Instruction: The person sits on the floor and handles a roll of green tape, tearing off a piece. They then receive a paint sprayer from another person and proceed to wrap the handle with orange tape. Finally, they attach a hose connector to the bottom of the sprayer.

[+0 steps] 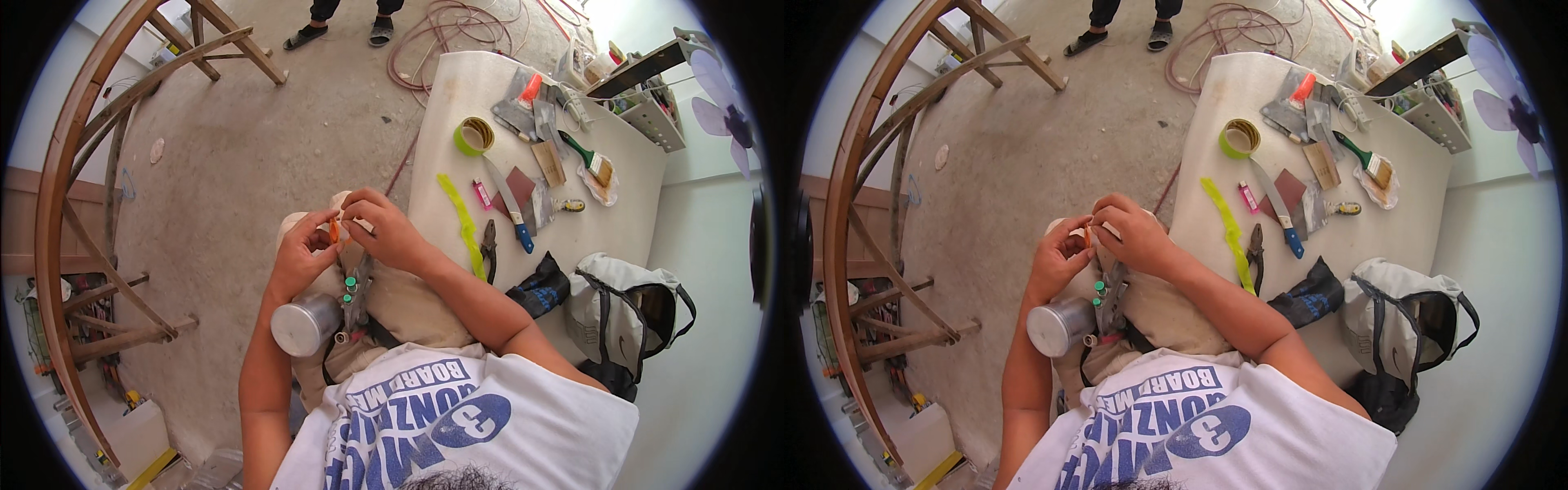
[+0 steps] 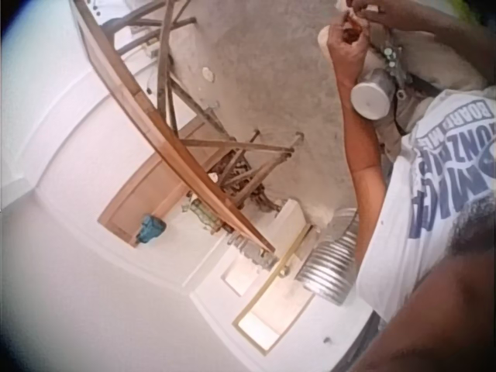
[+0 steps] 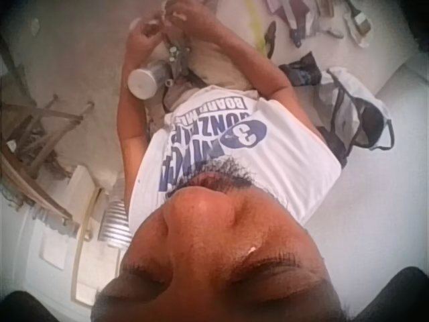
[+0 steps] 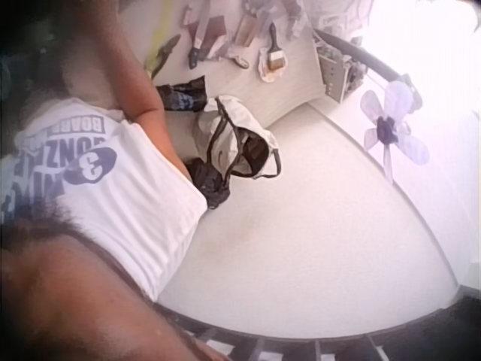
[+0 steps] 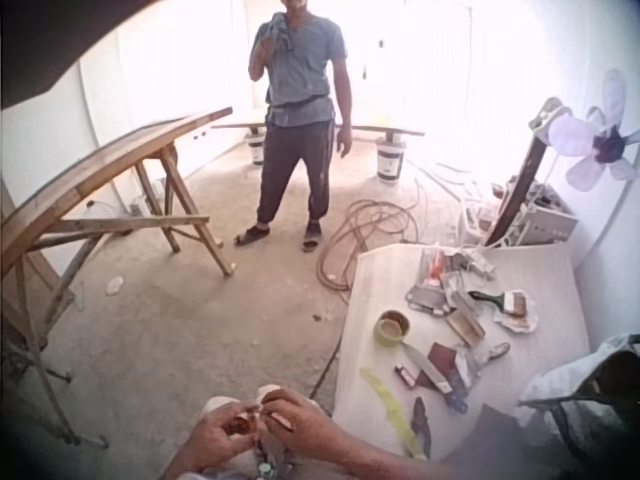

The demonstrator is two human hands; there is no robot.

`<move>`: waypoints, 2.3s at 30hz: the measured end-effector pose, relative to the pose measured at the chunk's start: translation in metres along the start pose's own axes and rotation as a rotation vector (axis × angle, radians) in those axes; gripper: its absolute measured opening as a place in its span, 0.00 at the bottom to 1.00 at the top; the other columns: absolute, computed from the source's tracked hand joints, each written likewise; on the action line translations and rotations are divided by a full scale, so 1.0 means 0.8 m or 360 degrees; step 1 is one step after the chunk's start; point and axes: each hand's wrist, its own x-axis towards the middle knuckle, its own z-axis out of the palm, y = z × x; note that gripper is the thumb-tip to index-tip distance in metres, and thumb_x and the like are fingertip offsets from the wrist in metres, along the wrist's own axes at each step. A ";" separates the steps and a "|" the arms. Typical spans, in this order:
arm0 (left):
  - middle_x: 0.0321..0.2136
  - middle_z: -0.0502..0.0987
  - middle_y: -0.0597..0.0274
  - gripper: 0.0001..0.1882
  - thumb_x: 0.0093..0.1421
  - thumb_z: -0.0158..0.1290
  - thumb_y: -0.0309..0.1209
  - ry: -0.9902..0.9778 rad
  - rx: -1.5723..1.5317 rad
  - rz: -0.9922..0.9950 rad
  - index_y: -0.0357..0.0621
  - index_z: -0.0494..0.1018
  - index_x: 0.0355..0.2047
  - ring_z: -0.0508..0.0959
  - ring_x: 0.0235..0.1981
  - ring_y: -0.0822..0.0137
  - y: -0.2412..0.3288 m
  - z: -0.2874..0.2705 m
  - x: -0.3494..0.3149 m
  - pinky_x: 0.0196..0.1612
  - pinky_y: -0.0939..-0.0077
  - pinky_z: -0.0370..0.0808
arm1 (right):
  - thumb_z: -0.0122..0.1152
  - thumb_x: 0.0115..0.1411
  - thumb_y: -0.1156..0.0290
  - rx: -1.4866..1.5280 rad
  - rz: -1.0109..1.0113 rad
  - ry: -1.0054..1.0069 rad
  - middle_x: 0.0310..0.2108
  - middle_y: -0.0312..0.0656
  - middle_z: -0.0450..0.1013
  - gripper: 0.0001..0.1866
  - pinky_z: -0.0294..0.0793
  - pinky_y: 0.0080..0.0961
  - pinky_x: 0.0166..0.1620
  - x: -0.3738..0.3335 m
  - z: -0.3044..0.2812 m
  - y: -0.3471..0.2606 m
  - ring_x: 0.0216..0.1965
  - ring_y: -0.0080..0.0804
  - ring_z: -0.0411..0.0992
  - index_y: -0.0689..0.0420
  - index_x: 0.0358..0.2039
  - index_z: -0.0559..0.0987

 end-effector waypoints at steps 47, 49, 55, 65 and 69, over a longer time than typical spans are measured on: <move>0.31 0.79 0.68 0.09 0.66 0.57 0.32 0.0284 0.0129 -0.0063 0.38 0.78 0.38 0.74 0.32 0.78 0.011 -0.005 0.020 0.37 0.80 0.72 | 0.66 0.62 0.71 0.0234 0.0438 -0.0035 0.48 0.44 0.74 0.09 0.80 0.28 0.43 -0.006 0.002 0.006 0.41 0.31 0.77 0.62 0.40 0.79; 0.31 0.79 0.67 0.09 0.66 0.57 0.32 0.0274 0.0303 0.0023 0.37 0.77 0.38 0.74 0.33 0.76 0.002 -0.003 0.020 0.38 0.78 0.73 | 0.66 0.62 0.69 0.0227 0.0542 -0.0078 0.42 0.46 0.77 0.10 0.79 0.30 0.41 -0.011 0.007 0.015 0.39 0.34 0.78 0.63 0.37 0.79; 0.31 0.81 0.55 0.10 0.65 0.57 0.32 0.0317 0.0426 0.0337 0.35 0.77 0.39 0.79 0.33 0.68 -0.002 -0.007 0.017 0.40 0.73 0.76 | 0.65 0.62 0.65 0.0254 0.0533 -0.0108 0.40 0.48 0.78 0.15 0.77 0.33 0.42 -0.004 0.008 0.008 0.38 0.38 0.79 0.62 0.45 0.78; 0.32 0.83 0.56 0.07 0.64 0.59 0.28 0.0266 0.0356 0.0425 0.37 0.79 0.39 0.81 0.34 0.70 0.013 0.002 0.011 0.40 0.75 0.77 | 0.62 0.65 0.62 0.0188 0.0384 -0.0130 0.41 0.48 0.76 0.14 0.75 0.32 0.46 -0.006 0.006 0.007 0.43 0.42 0.76 0.57 0.46 0.81; 0.31 0.81 0.59 0.05 0.64 0.59 0.27 0.0276 0.0369 0.0553 0.38 0.78 0.37 0.80 0.33 0.69 0.007 0.003 0.015 0.39 0.75 0.77 | 0.62 0.65 0.63 0.0354 0.0432 -0.0148 0.39 0.45 0.76 0.13 0.75 0.31 0.44 -0.008 0.005 0.012 0.40 0.40 0.76 0.58 0.42 0.81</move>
